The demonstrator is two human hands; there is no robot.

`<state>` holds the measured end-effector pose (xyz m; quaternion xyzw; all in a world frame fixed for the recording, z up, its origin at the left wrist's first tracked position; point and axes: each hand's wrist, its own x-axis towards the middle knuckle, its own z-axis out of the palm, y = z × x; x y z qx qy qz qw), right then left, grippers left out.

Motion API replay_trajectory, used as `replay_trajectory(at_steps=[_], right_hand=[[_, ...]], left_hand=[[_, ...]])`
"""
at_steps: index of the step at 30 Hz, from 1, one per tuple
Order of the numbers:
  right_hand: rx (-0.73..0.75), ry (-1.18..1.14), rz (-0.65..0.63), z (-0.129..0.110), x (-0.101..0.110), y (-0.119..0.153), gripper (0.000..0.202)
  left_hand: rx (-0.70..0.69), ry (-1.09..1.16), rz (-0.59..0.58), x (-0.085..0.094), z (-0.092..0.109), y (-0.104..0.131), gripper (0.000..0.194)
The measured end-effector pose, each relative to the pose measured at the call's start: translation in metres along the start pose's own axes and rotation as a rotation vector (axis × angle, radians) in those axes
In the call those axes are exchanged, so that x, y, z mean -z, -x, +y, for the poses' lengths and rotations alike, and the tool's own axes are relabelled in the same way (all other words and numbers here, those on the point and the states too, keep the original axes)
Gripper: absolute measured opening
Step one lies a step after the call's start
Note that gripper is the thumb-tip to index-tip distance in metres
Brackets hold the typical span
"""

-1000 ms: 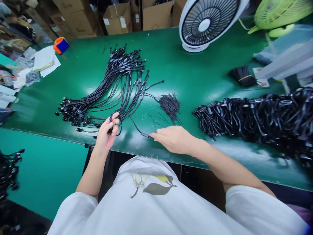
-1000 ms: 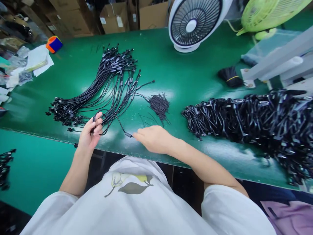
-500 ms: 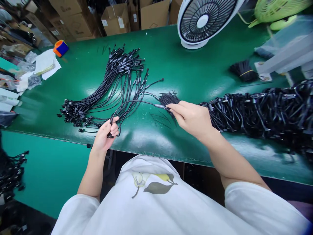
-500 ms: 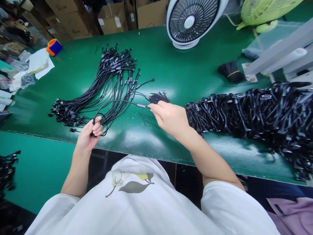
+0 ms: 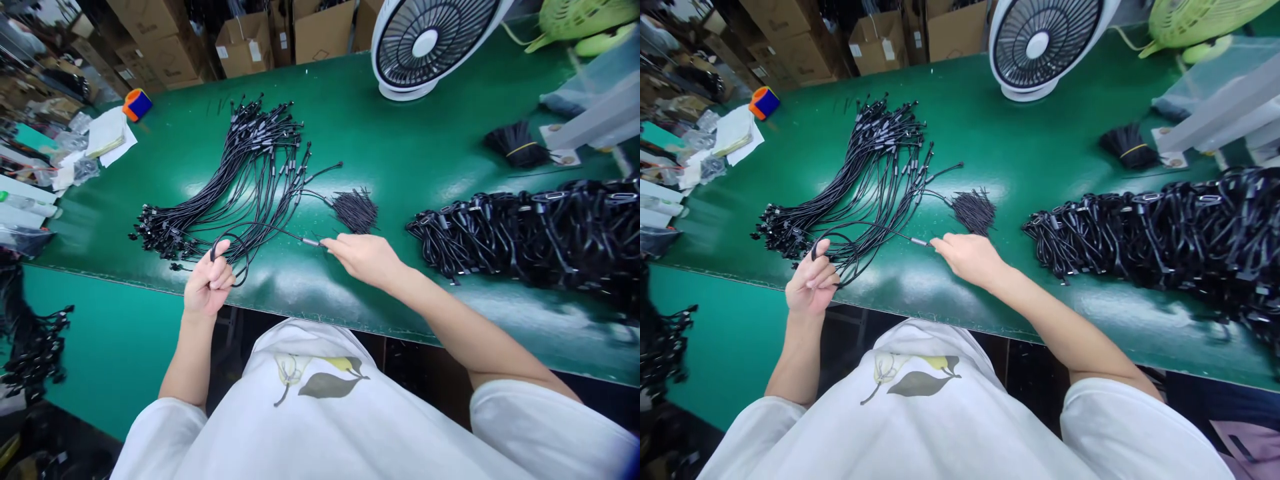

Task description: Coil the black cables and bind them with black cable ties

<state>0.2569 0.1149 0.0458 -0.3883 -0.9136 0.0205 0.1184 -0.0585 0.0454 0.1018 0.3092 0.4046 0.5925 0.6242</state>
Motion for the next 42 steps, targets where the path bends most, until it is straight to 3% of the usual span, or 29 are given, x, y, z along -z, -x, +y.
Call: replay_trajectory(at_steps=[2,5,8,10,14,16,19,22,24,26,29,33,37,42], right_hand=[[0.148,-0.066,-0.088,-0.017,0.002,0.0,0.03],[0.37,-0.233,-0.179,-0.04,0.011,-0.006,0.027],[0.319,-0.385,-0.069,-0.046,0.024,-0.021,0.032],[0.205,-0.561,0.034,-0.042,0.026,-0.03,0.035],[-0.11,-1.248,0.262,-0.043,0.006,-0.038,0.041],[-0.288,-1.604,0.223,-0.053,-0.01,-0.038,0.049],[-0.541,-1.982,0.12,-0.069,-0.023,-0.038,0.051],[-0.654,-2.142,0.222,-0.077,-0.02,-0.042,0.052],[-0.568,-2.141,0.23,-0.081,-0.016,-0.044,0.047],[-0.468,-2.073,0.231,-0.085,-0.016,-0.044,0.045],[-0.463,-1.929,0.312,-0.092,-0.02,-0.043,0.053],[-0.568,-1.681,0.484,-0.09,-0.027,-0.046,0.034],[-0.603,-1.51,0.523,-0.082,-0.034,-0.052,0.04],[-0.375,-1.147,0.529,-0.077,-0.039,-0.049,0.028]], left_hand=[[0.002,-0.129,-0.031,-0.008,-0.01,-0.002,0.038],[0.034,-0.505,-0.204,-0.024,-0.027,-0.001,0.035],[0.1,-0.839,-0.433,-0.037,-0.039,0.003,0.03],[0.133,-0.793,-0.493,-0.041,-0.043,0.005,0.031],[0.115,-0.293,-0.293,-0.044,-0.048,0.002,0.031],[0.128,-0.131,-0.208,-0.047,-0.053,0.0,0.031],[0.23,-0.094,-0.181,-0.054,-0.068,-0.001,0.036],[0.22,-0.068,-0.031,-0.06,-0.083,0.001,0.036],[0.142,0.035,0.107,-0.06,-0.086,-0.001,0.033],[0.108,0.134,0.155,-0.059,-0.083,-0.003,0.031],[0.175,0.118,0.075,-0.057,-0.079,-0.005,0.03],[0.22,-0.036,0.005,-0.061,-0.087,0.001,0.036],[0.224,-0.029,-0.031,-0.065,-0.096,0.006,0.038],[0.111,-0.025,-0.025,-0.063,-0.095,0.004,0.037]])
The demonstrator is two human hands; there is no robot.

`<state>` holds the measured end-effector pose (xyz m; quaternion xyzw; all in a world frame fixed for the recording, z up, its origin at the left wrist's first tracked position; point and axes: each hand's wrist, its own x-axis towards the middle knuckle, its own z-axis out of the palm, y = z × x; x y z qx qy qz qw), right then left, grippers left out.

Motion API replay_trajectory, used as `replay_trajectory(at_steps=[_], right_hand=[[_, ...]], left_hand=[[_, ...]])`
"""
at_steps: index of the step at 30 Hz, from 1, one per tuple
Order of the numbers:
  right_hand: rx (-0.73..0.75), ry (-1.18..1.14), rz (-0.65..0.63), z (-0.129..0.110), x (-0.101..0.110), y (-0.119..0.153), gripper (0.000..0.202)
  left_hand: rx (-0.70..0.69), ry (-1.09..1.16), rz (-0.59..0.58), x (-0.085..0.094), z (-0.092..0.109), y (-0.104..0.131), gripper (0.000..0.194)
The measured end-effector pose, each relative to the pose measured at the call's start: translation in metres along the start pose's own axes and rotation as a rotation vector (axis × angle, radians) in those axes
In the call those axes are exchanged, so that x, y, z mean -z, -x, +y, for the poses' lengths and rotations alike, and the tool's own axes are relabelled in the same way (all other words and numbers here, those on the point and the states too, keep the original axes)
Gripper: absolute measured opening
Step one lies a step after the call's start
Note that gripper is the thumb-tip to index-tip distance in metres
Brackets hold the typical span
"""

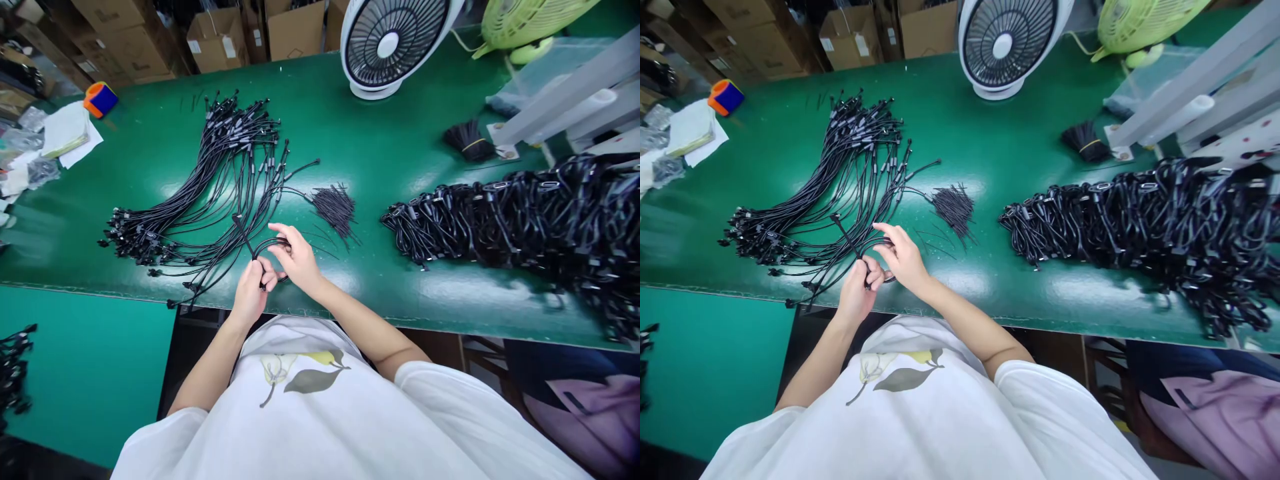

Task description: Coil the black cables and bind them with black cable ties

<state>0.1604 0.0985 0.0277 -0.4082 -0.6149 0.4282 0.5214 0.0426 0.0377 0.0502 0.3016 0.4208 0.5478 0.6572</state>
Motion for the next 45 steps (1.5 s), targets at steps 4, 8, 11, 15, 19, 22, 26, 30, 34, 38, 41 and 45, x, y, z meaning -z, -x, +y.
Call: replay_trajectory(at_steps=[4,8,11,15,19,22,26,30,34,38,41,45], right_hand=[[0.009,-0.018,0.007,-0.003,0.005,-0.005,0.024],[-0.425,-0.42,-0.119,-0.012,0.011,-0.014,0.019],[-0.66,-0.747,-0.165,-0.019,0.011,-0.011,0.018],[-0.54,-0.782,-0.004,-0.017,0.004,0.008,0.026],[-0.513,-0.632,-0.24,-0.009,0.007,0.024,0.041],[-0.482,-0.555,-0.416,-0.015,0.02,0.025,0.053],[-0.503,-0.633,-0.707,-0.034,0.032,0.018,0.05],[-0.438,-0.694,-0.621,-0.036,0.025,0.013,0.059],[-0.411,-0.541,-0.47,-0.026,0.019,0.004,0.064],[-0.377,-0.494,-0.393,-0.021,0.021,-0.002,0.071],[-0.405,-0.561,-0.432,-0.021,0.023,-0.002,0.071],[-0.491,-0.597,-0.52,-0.021,0.025,0.0,0.073]], left_hand=[[0.035,-0.045,-0.045,0.001,-0.002,0.001,0.04],[0.077,-0.126,-0.072,0.0,-0.01,0.003,0.043],[0.083,-0.236,-0.079,0.002,-0.013,0.001,0.04],[0.023,-0.371,-0.087,0.008,-0.009,-0.003,0.038],[-0.01,-0.34,-0.097,0.015,-0.001,-0.006,0.041],[0.172,-0.362,-0.186,0.015,0.0,-0.004,0.041],[0.374,-0.318,-0.334,0.005,-0.004,0.007,0.037],[0.412,-0.235,-0.378,-0.003,-0.01,0.011,0.039],[0.306,-0.139,-0.233,0.0,-0.008,0.007,0.028],[0.41,-0.006,-0.292,0.006,0.0,0.003,0.047],[0.544,0.157,-0.314,0.009,-0.001,0.002,0.06],[0.653,0.245,-0.308,0.004,-0.007,0.0,0.054]])
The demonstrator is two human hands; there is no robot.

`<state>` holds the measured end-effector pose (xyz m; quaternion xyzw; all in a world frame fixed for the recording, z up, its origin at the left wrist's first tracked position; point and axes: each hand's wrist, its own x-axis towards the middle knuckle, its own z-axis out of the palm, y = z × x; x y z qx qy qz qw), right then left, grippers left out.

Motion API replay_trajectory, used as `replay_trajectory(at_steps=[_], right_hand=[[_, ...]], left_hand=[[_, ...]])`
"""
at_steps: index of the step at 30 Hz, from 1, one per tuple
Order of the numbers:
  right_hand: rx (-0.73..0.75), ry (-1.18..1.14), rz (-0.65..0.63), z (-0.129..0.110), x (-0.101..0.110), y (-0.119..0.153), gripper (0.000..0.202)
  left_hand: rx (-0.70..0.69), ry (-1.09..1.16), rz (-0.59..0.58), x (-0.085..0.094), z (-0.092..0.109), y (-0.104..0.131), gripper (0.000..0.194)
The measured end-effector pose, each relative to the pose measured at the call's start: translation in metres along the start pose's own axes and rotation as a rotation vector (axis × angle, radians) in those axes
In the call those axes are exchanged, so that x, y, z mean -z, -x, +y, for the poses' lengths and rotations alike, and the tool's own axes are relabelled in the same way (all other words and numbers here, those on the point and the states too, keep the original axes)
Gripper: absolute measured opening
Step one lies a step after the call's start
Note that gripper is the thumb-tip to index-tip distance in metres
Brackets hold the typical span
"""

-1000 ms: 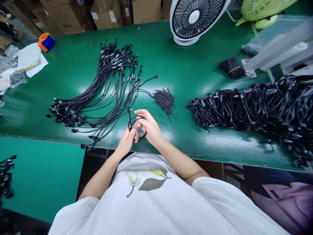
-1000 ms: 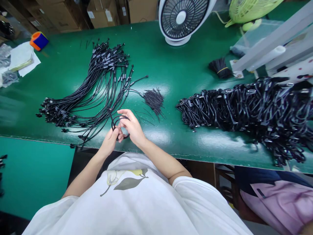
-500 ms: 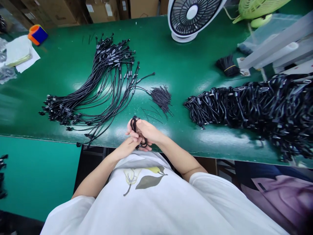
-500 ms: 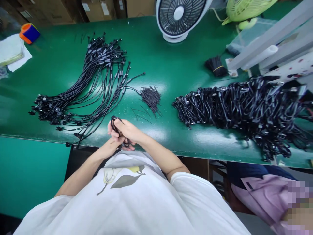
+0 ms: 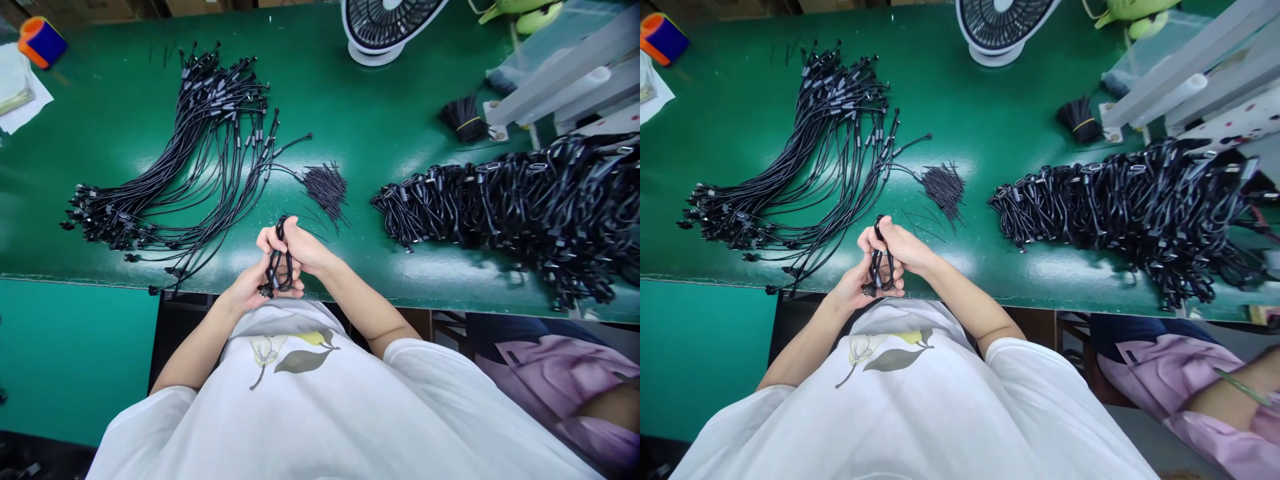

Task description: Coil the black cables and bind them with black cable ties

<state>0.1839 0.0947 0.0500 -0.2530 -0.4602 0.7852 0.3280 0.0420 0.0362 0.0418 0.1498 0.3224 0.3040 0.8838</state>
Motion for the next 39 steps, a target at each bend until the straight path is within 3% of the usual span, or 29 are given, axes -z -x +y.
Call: replay_trajectory(at_steps=[4,8,12,15,18,20,26,29,34,39], right_hand=[[-0.008,-0.031,-0.02,0.0,0.001,-0.001,0.076],[0.072,-0.069,-0.002,-0.002,0.0,-0.004,0.076],[0.138,0.017,0.051,0.002,-0.001,-0.003,0.075],[0.134,0.066,0.201,0.007,-0.001,-0.001,0.066],[0.036,0.006,0.384,0.01,-0.001,0.002,0.047],[0.004,-0.092,0.431,0.009,0.0,0.003,0.04],[0.112,-0.332,0.356,-0.008,0.005,0.003,0.041],[0.125,-0.307,0.317,-0.013,0.007,0.001,0.039],[0.134,-0.253,0.405,-0.012,0.005,-0.006,0.048],[0.082,-0.262,0.256,-0.006,0.015,-0.015,0.039]], left_hand=[[0.006,0.077,-0.035,-0.014,-0.004,-0.005,0.05],[-0.097,0.091,-0.045,-0.026,-0.01,-0.008,0.047],[-0.254,-0.175,0.097,-0.023,-0.017,-0.013,0.048],[-0.339,-0.382,0.209,-0.016,-0.02,-0.018,0.049],[-0.297,-0.365,0.2,-0.013,-0.019,-0.02,0.048],[-0.228,-0.269,0.168,-0.015,-0.016,-0.02,0.046],[-0.077,-0.05,0.098,-0.026,-0.013,-0.016,0.043],[-0.031,-0.03,0.089,-0.028,-0.012,-0.016,0.037],[-0.062,0.017,0.099,-0.026,-0.011,-0.017,0.026],[0.001,0.14,0.046,-0.028,-0.013,-0.019,0.018]])
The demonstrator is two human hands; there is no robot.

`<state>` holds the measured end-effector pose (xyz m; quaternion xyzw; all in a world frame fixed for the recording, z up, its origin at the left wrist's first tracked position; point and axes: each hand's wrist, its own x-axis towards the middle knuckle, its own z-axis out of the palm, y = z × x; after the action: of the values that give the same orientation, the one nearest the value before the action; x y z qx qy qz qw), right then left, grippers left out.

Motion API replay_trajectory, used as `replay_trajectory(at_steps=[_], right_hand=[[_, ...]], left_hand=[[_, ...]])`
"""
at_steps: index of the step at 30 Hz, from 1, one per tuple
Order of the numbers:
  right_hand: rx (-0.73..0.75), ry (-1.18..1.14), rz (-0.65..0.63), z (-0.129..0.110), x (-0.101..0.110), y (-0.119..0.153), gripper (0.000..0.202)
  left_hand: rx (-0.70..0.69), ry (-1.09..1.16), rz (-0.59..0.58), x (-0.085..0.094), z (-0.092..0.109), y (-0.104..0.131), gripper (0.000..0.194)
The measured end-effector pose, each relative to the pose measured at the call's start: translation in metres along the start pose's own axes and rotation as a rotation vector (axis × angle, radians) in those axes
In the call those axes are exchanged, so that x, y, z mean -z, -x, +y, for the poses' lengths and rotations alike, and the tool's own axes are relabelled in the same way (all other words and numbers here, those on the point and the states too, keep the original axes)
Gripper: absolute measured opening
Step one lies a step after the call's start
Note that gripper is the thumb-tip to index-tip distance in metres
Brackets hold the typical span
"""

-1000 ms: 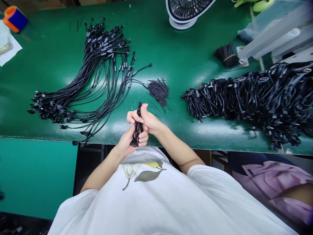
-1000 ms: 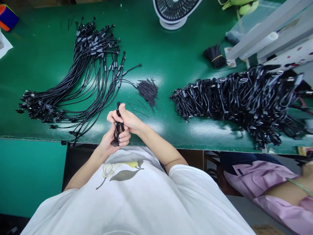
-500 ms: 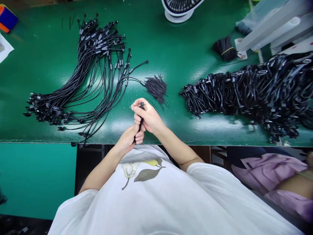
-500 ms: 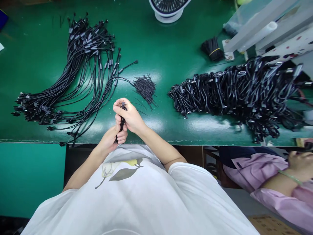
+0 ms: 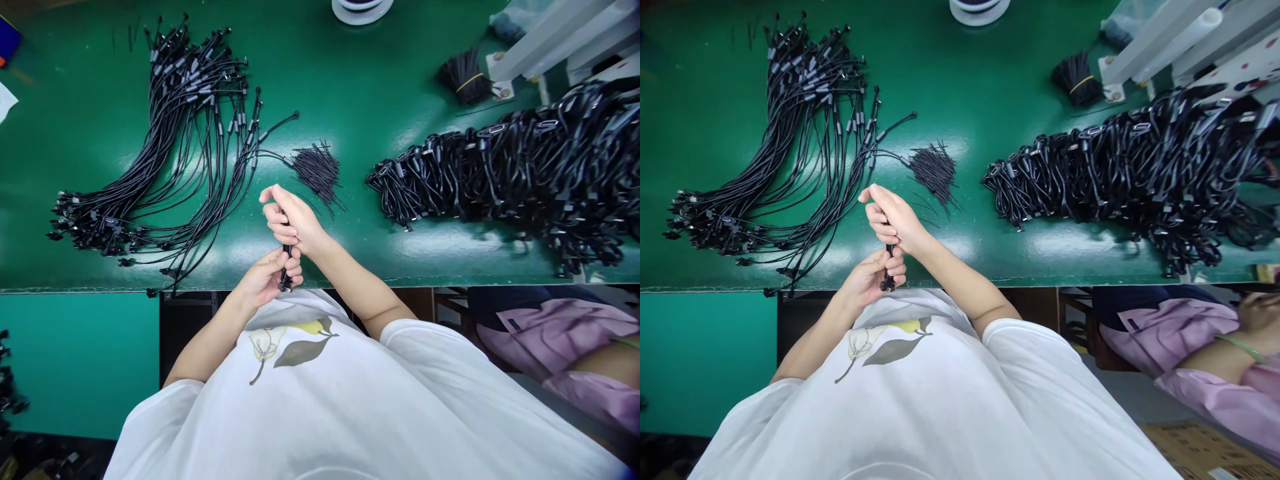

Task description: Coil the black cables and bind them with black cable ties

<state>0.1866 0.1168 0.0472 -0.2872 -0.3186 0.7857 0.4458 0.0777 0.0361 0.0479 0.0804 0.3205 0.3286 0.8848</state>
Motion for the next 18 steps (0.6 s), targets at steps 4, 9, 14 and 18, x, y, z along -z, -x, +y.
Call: replay_trajectory(at_steps=[4,9,14,18], right_hand=[[0.2,0.32,0.096,0.007,0.018,0.009,0.052],[0.633,1.081,-0.021,0.034,0.025,0.048,0.06],[0.922,1.41,0.06,0.066,0.023,0.051,0.02],[0.959,1.343,-0.083,0.053,0.024,0.048,0.021]], left_hand=[[-0.22,0.007,0.148,0.001,0.01,-0.004,0.013],[-0.53,0.05,0.3,0.013,0.032,-0.012,0.014],[-0.493,0.071,0.322,0.012,0.03,-0.018,0.013],[-0.462,0.012,0.335,0.012,0.024,-0.014,0.017]])
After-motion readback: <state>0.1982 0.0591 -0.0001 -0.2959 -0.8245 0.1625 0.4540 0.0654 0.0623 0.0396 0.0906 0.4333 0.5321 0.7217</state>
